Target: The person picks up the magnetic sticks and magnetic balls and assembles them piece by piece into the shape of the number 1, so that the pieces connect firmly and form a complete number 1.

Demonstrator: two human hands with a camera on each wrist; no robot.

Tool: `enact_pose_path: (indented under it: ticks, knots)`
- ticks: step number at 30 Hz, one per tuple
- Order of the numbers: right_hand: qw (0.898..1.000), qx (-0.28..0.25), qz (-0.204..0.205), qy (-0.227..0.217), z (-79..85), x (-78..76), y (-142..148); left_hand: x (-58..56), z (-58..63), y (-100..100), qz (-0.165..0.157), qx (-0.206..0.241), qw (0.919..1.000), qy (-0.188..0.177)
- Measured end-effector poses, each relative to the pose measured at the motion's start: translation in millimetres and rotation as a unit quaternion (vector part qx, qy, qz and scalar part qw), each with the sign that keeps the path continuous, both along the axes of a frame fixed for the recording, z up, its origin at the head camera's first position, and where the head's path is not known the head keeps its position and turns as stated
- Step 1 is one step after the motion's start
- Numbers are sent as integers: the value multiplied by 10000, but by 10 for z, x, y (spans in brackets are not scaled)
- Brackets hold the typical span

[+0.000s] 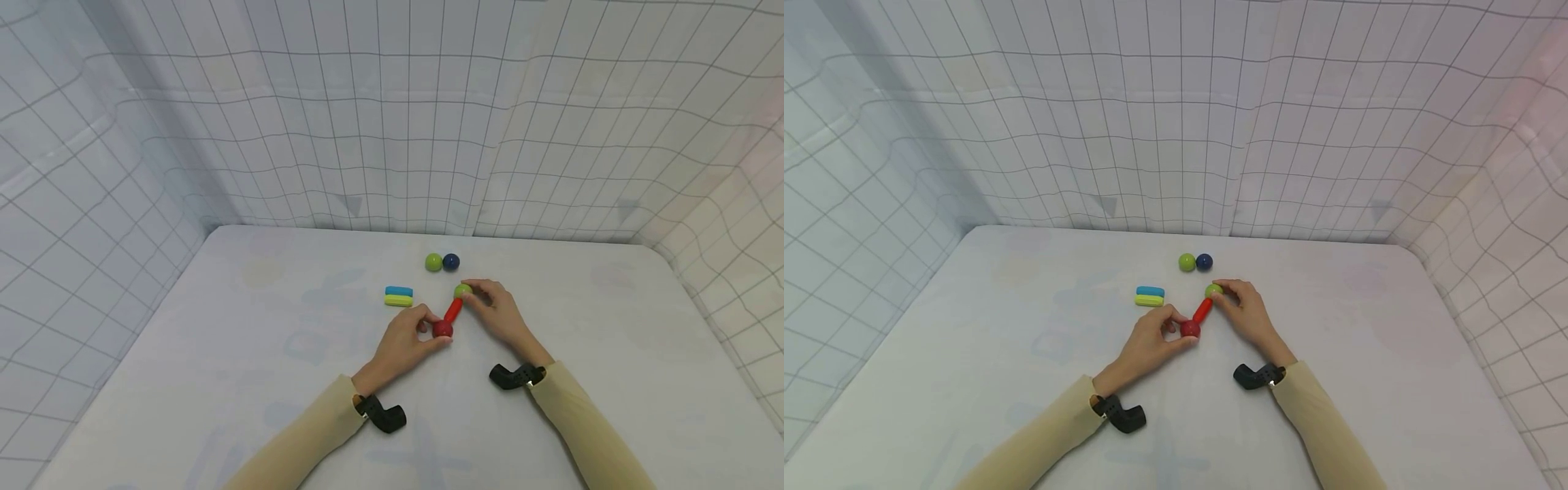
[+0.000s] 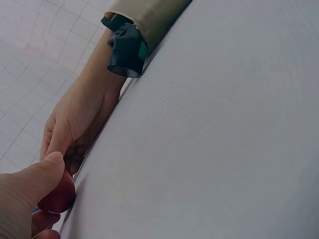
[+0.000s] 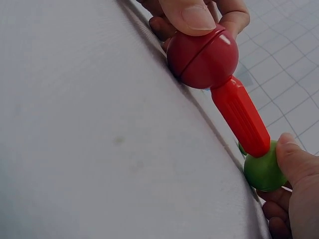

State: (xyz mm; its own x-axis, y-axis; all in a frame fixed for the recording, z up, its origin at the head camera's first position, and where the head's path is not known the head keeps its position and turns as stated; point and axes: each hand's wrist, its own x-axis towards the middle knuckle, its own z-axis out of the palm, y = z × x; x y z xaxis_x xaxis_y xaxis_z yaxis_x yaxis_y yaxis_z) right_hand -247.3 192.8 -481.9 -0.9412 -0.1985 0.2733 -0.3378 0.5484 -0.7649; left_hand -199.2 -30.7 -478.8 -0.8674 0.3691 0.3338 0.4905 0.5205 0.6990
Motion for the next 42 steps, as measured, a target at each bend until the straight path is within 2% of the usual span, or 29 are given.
enact_pose_path:
  ticks: [17,22,25,33,36,42]
  knots:
    - [9998,-25,87,182,-1,1,-11,13,2,19,29,-34,9998,176]
    - [9999,-47,-32,107,-8,35,-22,9,-2,17,15,5,9999,140]
    - [9993,-207,-239,182,-41,63,-31,6,-14,28,25,-47,9999,117]
    - [9929,-655,-965,229,-58,279,-85,11,-36,55,75,-91,9999,62]
    - [9925,-718,-981,89,-53,378,-115,14,-34,53,111,-91,9999,40]
    - [9950,-695,-724,-10,-26,542,-158,19,-21,58,196,-120,9997,69]
